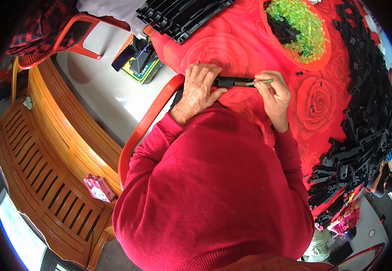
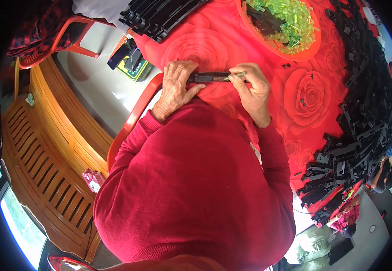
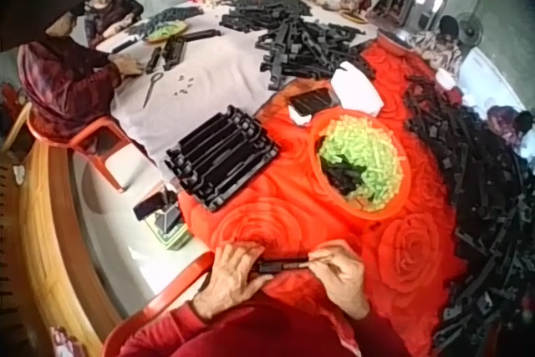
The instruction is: The person assembles toy gun components by taking small metal rods and pieces from the table and inserting them into plastic frames by hand.
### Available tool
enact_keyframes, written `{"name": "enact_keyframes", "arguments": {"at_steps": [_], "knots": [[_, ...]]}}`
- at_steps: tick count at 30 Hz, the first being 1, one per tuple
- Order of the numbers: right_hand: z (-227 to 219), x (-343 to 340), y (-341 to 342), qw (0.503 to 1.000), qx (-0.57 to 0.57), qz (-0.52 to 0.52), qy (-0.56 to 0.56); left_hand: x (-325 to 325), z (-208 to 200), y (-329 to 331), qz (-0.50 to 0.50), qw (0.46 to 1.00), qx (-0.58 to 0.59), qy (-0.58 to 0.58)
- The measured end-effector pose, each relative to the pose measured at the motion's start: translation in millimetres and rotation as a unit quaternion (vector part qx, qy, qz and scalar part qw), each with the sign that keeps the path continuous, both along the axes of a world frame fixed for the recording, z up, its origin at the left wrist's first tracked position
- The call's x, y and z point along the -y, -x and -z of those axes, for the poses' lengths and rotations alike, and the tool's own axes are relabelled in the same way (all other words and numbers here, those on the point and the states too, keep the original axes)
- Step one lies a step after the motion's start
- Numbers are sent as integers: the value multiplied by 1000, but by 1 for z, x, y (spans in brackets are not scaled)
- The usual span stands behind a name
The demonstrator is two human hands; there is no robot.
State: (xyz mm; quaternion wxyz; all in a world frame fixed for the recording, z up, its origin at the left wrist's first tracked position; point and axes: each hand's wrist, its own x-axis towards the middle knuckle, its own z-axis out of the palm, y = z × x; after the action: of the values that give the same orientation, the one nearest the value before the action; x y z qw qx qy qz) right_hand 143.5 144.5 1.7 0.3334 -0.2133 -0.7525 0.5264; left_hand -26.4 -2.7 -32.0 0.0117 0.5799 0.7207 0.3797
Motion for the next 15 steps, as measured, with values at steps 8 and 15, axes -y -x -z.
{"name": "enact_keyframes", "arguments": {"at_steps": [8, 15], "knots": [[-13, 2, 2, 987, 122, -38, -97, 0, 13, 8, 27, 999, 21, -16], [-8, 4, 0, 979, 115, -38, -166, -1, 13, 8, 32, 999, 19, -22]]}}
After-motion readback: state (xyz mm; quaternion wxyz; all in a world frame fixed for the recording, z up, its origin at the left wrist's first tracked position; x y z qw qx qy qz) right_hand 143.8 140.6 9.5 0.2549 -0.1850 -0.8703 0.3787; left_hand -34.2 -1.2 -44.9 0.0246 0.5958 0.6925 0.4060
